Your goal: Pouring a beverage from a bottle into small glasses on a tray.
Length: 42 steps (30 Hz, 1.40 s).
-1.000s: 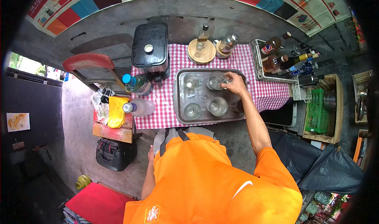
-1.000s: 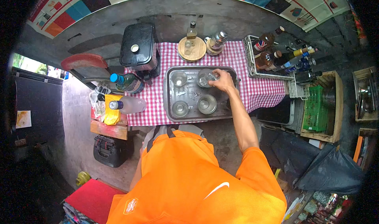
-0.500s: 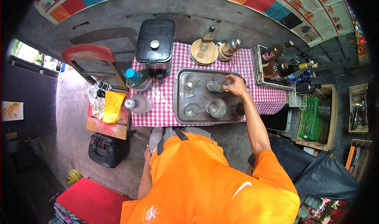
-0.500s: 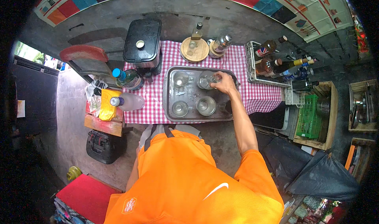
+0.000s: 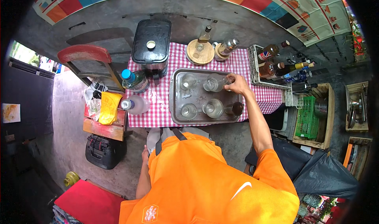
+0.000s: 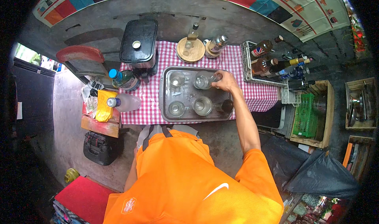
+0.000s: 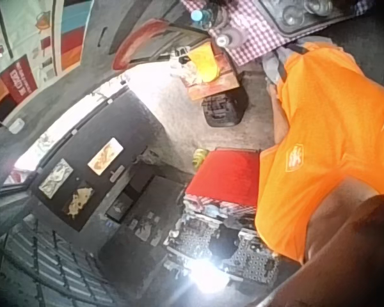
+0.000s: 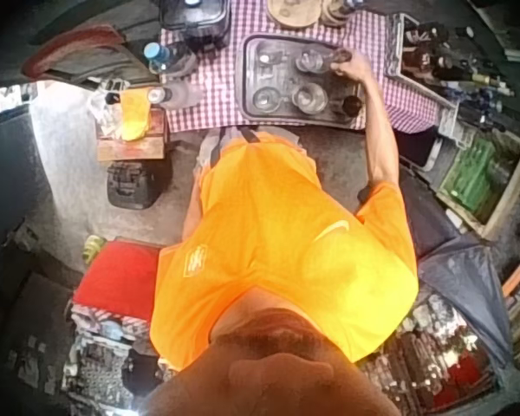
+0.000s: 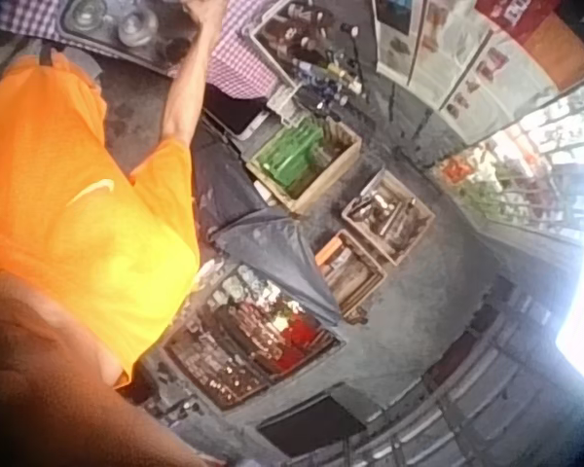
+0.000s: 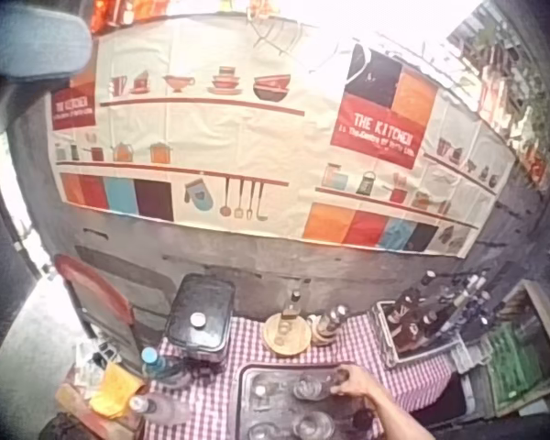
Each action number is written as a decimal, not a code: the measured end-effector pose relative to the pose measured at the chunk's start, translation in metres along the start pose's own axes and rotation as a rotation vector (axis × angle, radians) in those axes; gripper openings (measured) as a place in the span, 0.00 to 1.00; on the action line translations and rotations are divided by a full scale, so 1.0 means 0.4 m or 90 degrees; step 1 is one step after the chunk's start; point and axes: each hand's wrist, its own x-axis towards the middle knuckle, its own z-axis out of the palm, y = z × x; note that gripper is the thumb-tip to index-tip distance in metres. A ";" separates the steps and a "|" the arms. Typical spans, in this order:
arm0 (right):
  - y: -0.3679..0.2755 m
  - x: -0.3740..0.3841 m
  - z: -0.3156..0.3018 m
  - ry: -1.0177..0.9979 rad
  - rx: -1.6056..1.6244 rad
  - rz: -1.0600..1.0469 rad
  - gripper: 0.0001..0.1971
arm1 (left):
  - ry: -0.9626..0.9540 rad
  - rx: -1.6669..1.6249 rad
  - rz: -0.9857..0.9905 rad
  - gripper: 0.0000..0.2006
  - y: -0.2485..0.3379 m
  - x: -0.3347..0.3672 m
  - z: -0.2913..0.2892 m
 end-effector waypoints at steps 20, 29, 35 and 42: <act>-0.235 -0.092 -0.246 -0.086 -0.344 -0.005 0.28 | 0.039 -0.085 -0.104 0.33 0.041 0.000 0.036; -0.350 -0.164 -0.388 0.005 -0.447 -0.066 0.26 | 0.060 -0.041 -0.133 0.34 0.066 -0.011 0.031; -0.366 -0.171 -0.389 0.063 -0.375 -0.096 0.25 | 0.050 -0.152 -0.123 0.34 -0.018 -0.027 0.014; -0.067 -0.030 -0.060 -0.091 -0.038 -0.085 0.26 | 0.117 -0.092 -0.052 0.33 -0.032 -0.097 0.008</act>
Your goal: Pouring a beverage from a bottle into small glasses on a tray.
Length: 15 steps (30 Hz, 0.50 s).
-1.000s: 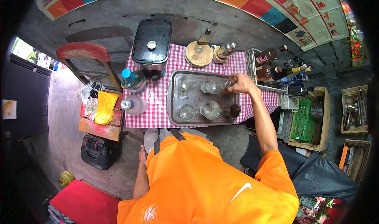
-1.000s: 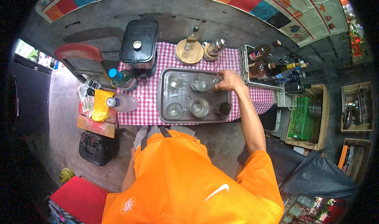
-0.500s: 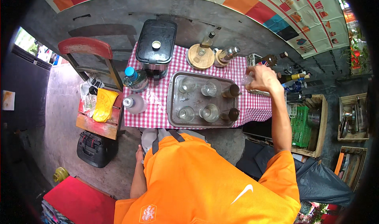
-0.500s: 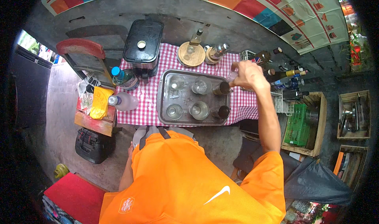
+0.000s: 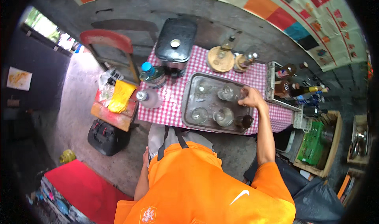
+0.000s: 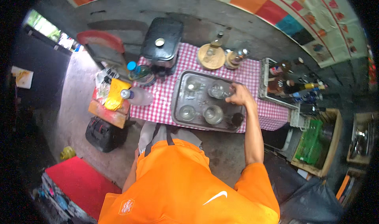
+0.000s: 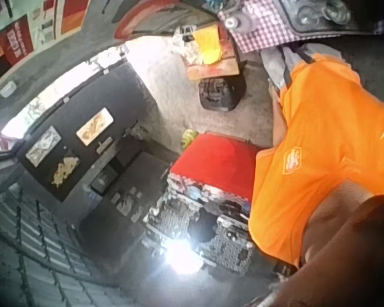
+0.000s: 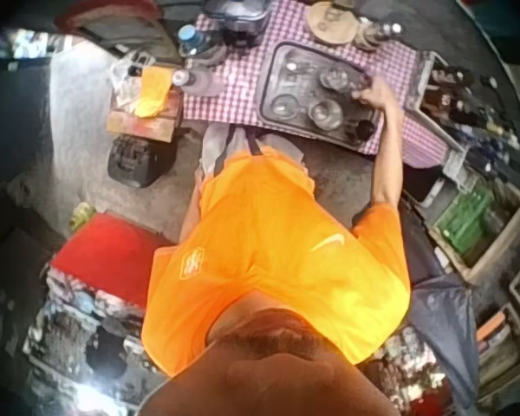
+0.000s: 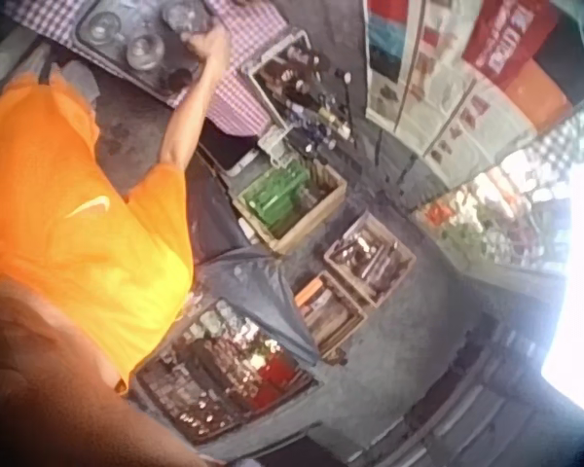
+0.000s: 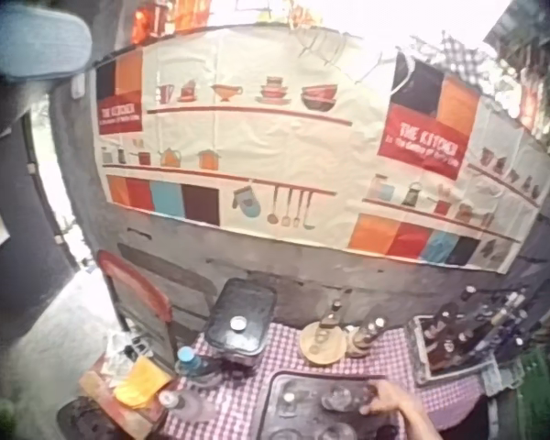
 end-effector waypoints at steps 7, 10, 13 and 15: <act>-0.148 -0.224 0.260 -0.061 0.527 -0.079 0.24 | 0.063 0.103 -0.052 0.30 -0.022 -0.100 -0.121; -0.284 -0.277 0.374 -0.149 0.637 -0.062 0.25 | 0.049 0.172 -0.042 0.28 0.003 -0.068 -0.183; -0.377 -0.238 0.486 -0.039 0.587 -0.016 0.25 | 0.007 0.252 0.011 0.26 0.087 0.036 -0.262; -0.427 -0.178 0.560 0.122 0.490 -0.072 0.25 | -0.018 0.289 0.033 0.25 0.117 0.091 -0.299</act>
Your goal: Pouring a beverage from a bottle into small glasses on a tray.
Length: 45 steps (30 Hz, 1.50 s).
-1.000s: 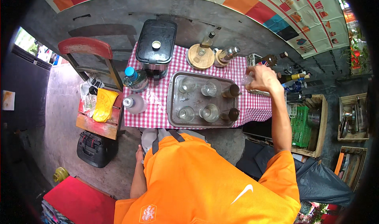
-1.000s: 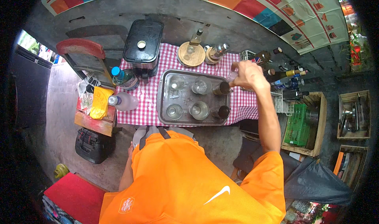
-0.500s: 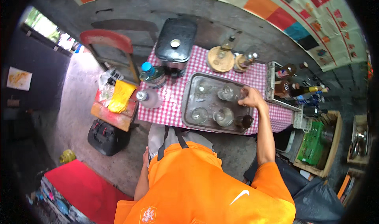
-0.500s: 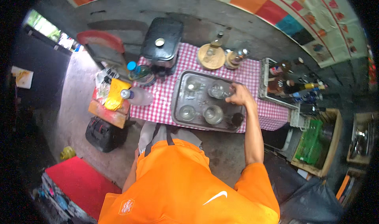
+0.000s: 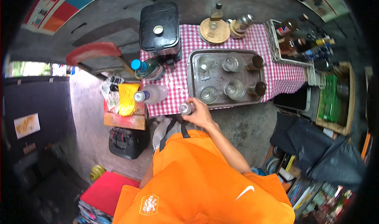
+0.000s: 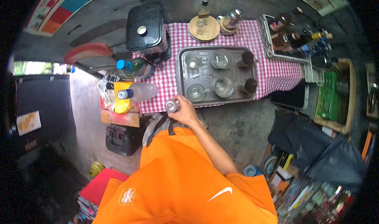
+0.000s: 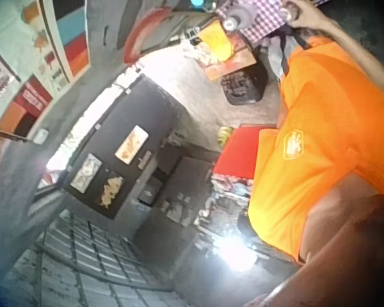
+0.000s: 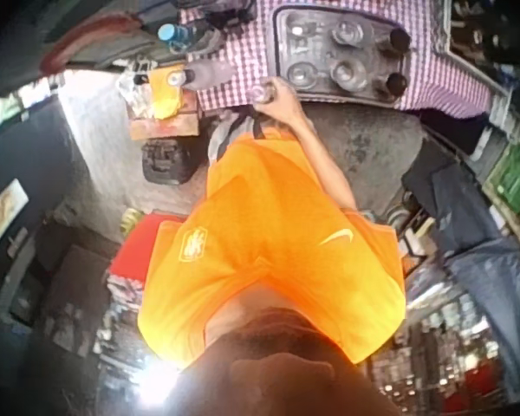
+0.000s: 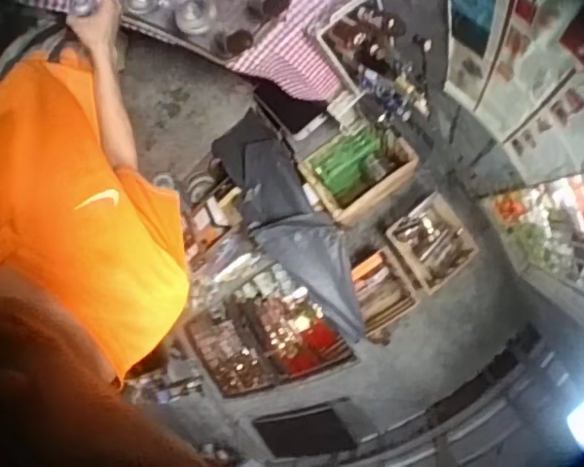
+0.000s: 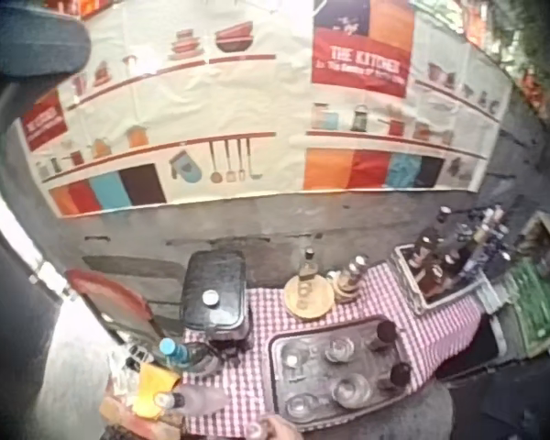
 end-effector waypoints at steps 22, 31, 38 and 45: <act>-0.227 -0.138 0.447 0.367 -0.054 -0.157 0.40 | -0.566 -0.315 0.305 0.32 0.652 -0.030 -0.190; -0.192 -0.180 0.314 0.520 -0.046 -0.242 0.45 | -1.008 -0.103 0.954 0.39 0.764 -0.312 -0.268; -0.031 -0.038 0.329 0.340 0.070 -0.152 0.53 | -0.481 0.137 0.848 0.30 0.637 -0.194 -0.329; -0.025 0.137 0.342 0.423 0.022 -0.296 0.61 | 0.088 0.149 0.256 0.30 0.203 0.096 -0.369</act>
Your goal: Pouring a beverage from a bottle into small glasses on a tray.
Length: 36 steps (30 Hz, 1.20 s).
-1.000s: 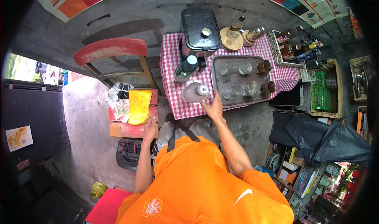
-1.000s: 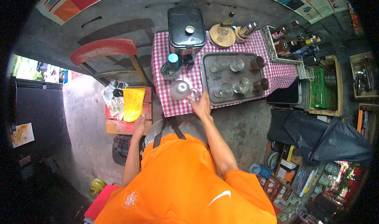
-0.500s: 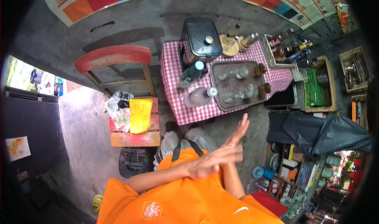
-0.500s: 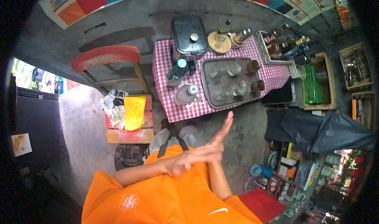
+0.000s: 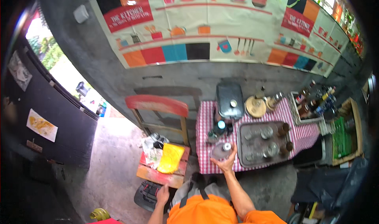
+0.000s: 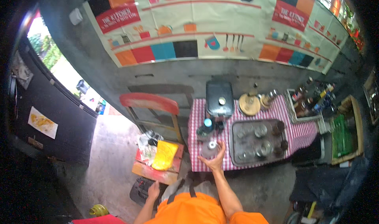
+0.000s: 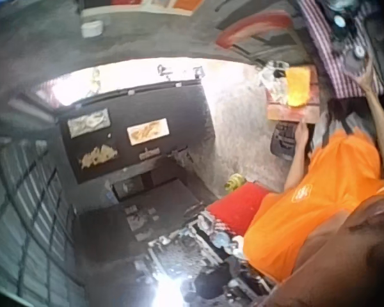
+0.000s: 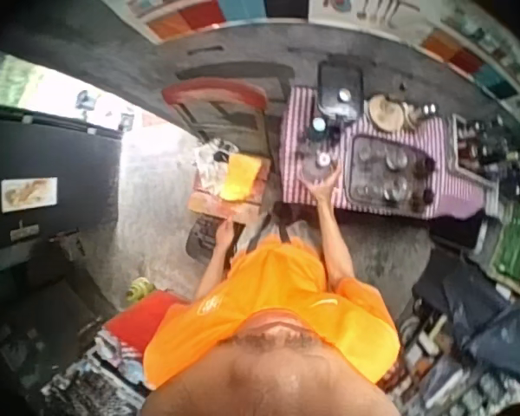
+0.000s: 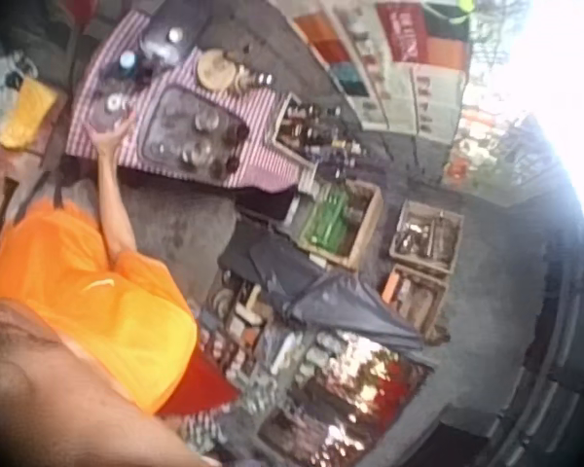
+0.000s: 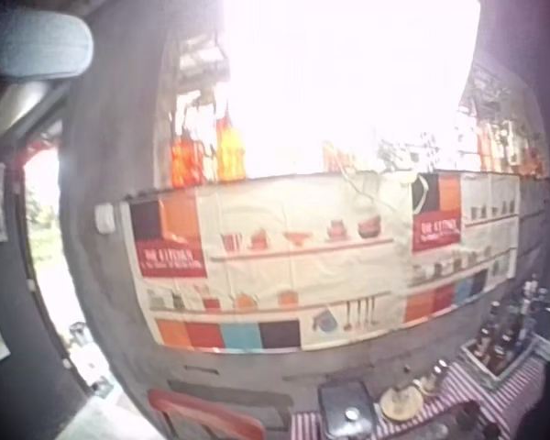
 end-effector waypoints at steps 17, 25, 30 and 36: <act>-0.001 0.039 0.027 0.003 0.015 -0.030 0.36 | -0.036 -0.141 -0.201 0.36 -0.503 -0.141 0.149; -0.121 -0.011 -0.086 -0.109 0.062 -0.057 0.36 | -0.096 -0.151 -0.230 0.36 -0.175 -0.157 0.037; -0.155 -0.014 -0.215 -0.176 0.059 -0.037 0.38 | -0.143 -0.268 -0.242 0.35 -0.104 -0.098 0.040; -0.072 -0.071 -0.346 -0.213 -0.085 0.163 0.38 | -0.268 -0.265 -0.273 0.37 -0.295 -0.030 0.164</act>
